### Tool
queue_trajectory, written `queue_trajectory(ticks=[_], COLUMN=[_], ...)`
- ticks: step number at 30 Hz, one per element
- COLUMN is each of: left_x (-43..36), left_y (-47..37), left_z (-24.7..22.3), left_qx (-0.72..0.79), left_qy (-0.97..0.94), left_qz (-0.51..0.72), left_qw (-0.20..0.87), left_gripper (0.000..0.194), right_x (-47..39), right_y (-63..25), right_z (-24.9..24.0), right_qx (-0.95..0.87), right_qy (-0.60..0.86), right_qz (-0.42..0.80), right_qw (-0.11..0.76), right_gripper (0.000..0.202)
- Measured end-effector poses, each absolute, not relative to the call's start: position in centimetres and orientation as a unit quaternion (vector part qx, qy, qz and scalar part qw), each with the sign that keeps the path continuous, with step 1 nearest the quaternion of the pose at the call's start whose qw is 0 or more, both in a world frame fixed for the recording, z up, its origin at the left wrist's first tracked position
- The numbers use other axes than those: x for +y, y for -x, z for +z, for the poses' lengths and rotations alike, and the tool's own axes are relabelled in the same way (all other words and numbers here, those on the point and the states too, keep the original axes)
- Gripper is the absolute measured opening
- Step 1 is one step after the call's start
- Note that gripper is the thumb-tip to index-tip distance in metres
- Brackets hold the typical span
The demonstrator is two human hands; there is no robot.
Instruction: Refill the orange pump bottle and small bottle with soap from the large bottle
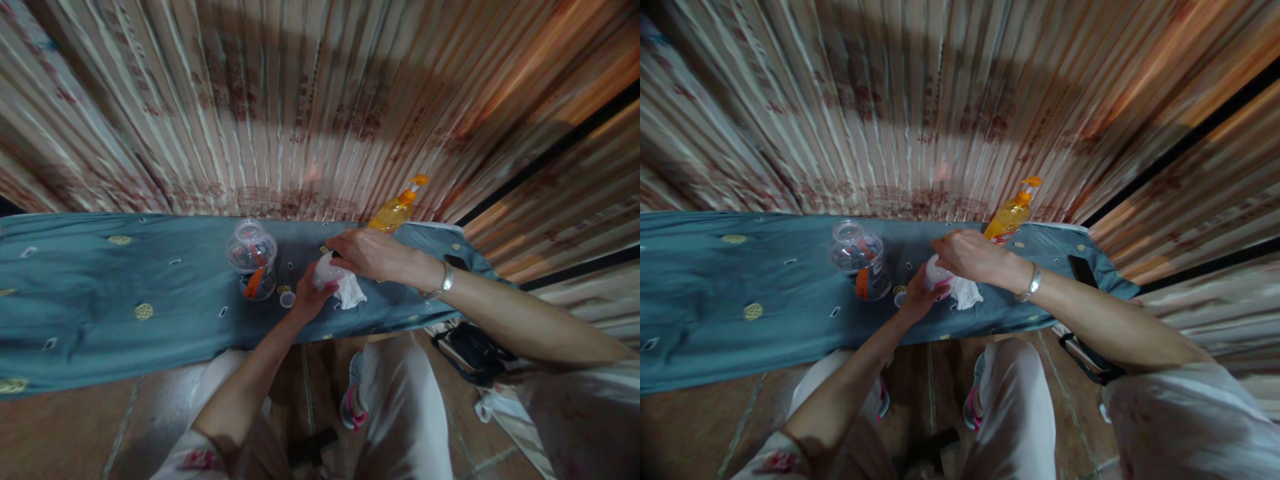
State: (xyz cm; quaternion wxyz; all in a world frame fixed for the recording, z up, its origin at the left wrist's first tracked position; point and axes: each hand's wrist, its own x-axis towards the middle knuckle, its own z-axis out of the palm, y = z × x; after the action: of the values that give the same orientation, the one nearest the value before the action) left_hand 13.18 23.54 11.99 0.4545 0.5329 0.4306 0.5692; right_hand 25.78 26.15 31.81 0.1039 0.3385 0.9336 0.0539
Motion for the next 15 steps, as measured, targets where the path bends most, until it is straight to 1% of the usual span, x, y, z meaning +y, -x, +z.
queue_trajectory(ticks=[2, 6, 10, 12, 15], left_x=[23.53, 23.58, 23.63, 23.62, 23.63], left_y=[-13.20, -13.24, -13.18, -13.15, -13.15], left_z=[11.99, 11.95, 12.11, 12.18, 12.10], left_qx=[0.432, 0.431, 0.458, 0.463, 0.454], left_qy=[-0.534, -0.535, -0.546, -0.548, -0.544], left_qz=[0.567, 0.559, 0.539, 0.537, 0.545], left_qw=[0.455, 0.464, 0.450, 0.445, 0.449], left_gripper=[0.051, 0.052, 0.052, 0.053, 0.054], right_x=[26.13, 25.88, 25.94, 26.03, 25.97], right_y=[-25.77, -25.86, -25.90, -25.89, -25.96], right_z=[31.78, 32.06, 31.87, 31.72, 31.84], right_qx=[0.929, 0.941, 0.930, 0.922, 0.933], right_qy=[-0.349, -0.329, -0.352, -0.370, -0.351], right_qz=[0.065, 0.027, 0.036, 0.046, 0.030], right_qw=[0.102, 0.076, 0.097, 0.102, 0.077], right_gripper=[0.035, 0.036, 0.033, 0.038, 0.038])
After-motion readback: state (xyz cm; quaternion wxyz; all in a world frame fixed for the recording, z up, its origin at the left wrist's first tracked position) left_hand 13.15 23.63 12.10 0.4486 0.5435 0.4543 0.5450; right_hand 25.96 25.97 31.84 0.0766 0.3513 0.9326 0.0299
